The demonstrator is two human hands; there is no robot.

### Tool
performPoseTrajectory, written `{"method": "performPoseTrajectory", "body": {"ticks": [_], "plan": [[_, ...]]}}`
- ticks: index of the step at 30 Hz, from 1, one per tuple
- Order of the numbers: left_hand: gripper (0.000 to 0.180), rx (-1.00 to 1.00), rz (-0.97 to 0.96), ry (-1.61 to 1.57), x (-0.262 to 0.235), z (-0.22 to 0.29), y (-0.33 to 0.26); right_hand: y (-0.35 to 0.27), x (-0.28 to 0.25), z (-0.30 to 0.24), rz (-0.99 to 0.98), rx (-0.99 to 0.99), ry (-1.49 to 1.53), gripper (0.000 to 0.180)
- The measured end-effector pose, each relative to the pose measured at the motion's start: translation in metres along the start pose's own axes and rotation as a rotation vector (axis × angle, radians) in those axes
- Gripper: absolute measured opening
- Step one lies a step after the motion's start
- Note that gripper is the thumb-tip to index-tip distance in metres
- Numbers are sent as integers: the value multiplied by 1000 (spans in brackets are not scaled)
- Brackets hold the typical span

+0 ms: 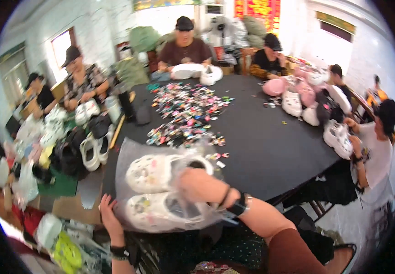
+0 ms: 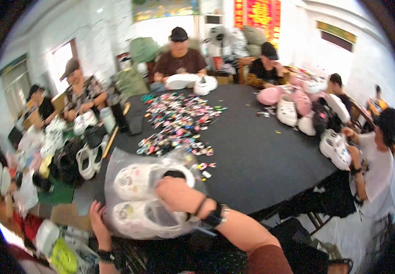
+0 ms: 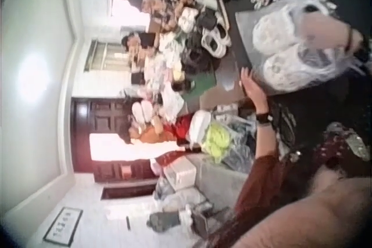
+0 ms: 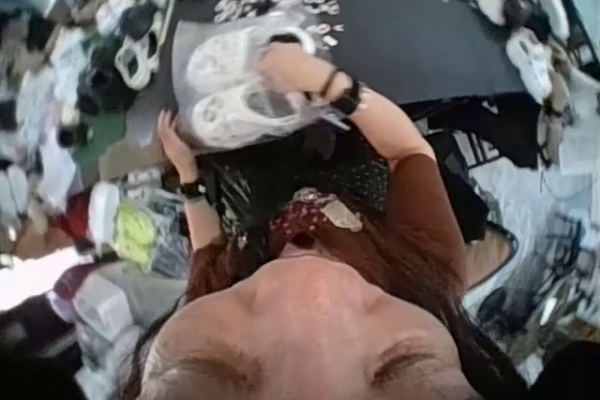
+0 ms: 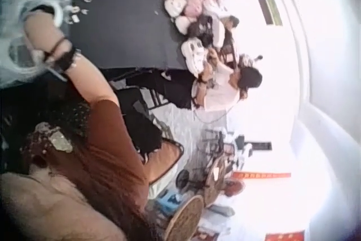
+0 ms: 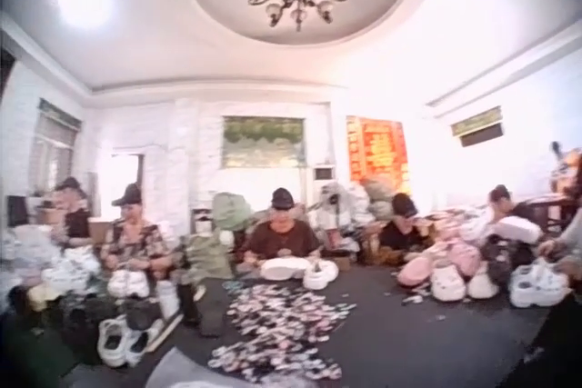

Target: Attaching decorative charms into the holes of clogs.

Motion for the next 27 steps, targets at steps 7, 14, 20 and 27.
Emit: {"method": "performPoseTrajectory", "body": {"ticks": [7,14,20,27], "plan": [[34,-92,-24,-49,36,34,-13,-50,-52,-22,254,-142,-40,16],[16,31,-41,133,26,62,1,-78,-76,-19,106,-113,-131,24],[18,-209,614,-345,-90,15,31,-100,-93,-10,142,13,-68,17],[30,-92,751,-777,-182,-16,15,-109,-85,6,225,102,-41,18]]}}
Point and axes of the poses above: each hand's wrist, its own y-axis towards the middle knuckle, its own x-axis out of the palm, z = x × y, the point moved 5 cm from there along y, towards the middle knuckle, and after that the axes turned 1 degree about -y, right-handed, at the moved point
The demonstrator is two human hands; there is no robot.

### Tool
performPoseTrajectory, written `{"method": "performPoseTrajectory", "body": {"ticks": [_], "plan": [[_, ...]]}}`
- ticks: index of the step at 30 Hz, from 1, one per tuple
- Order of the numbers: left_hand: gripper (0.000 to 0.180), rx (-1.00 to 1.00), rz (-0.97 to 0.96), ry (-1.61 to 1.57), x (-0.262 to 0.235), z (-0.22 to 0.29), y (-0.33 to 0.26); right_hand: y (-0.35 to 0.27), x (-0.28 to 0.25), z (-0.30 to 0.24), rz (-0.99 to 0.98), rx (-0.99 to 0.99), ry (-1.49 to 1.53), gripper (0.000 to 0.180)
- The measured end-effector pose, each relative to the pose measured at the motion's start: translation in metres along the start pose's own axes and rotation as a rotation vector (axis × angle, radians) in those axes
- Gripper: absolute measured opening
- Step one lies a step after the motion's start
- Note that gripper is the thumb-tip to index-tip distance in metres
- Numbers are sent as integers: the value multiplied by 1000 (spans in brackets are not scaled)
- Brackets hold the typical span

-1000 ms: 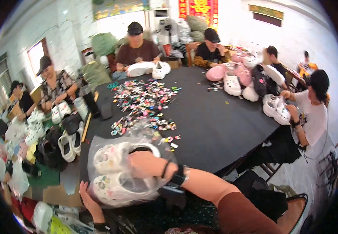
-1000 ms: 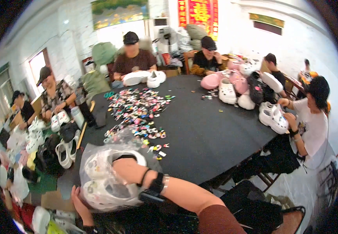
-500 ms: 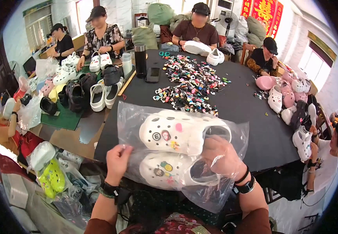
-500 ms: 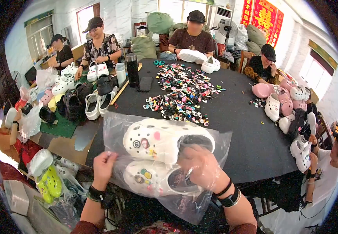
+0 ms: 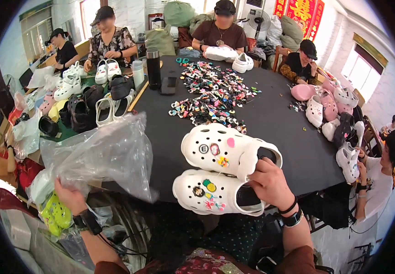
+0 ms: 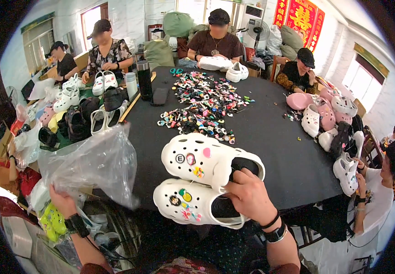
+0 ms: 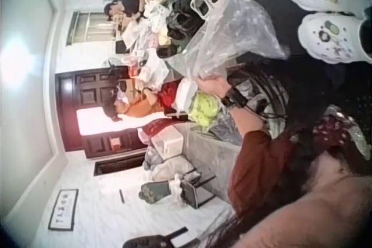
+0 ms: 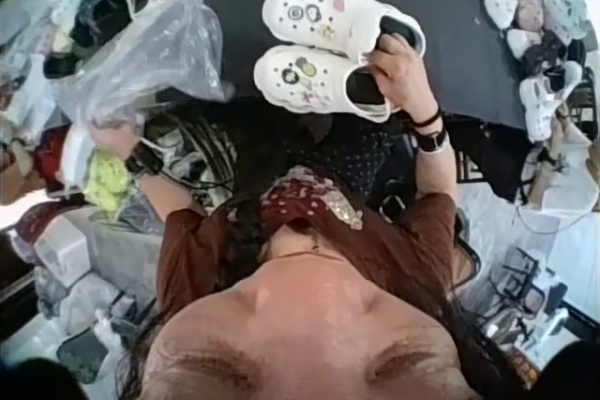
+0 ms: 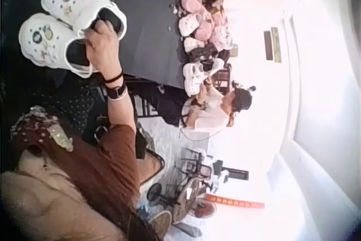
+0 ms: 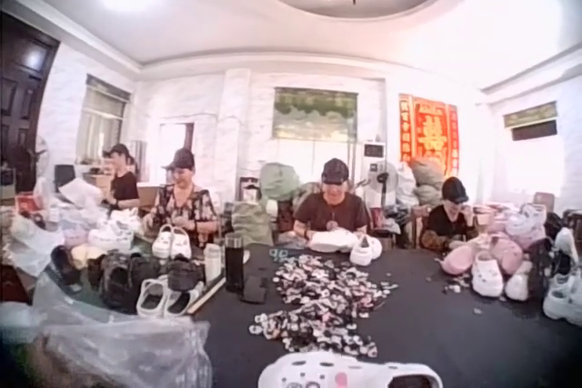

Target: Attaching decorative charms into the holes of clogs.

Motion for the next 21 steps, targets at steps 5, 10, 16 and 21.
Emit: {"method": "performPoseTrajectory", "body": {"ticks": [5,10,16,21], "plan": [[35,330,145,815,-4,15,-32,9,21,-3,60,61,41,23],[45,483,-16,757,29,5,-52,28,34,-6,165,148,127,25],[43,711,-407,1330,62,-27,-81,49,56,-5,168,249,160,28],[50,608,-667,1505,69,-66,-117,65,78,0,68,309,129,23]]}}
Point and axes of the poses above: each hand's wrist, its own y-axis towards the middle knuckle, its own x-axis out of the palm, z = x × y, the point moved 5 cm from there along y, towards the middle knuckle, and after that the axes turned 1 degree about -y, right-handed, at the moved point
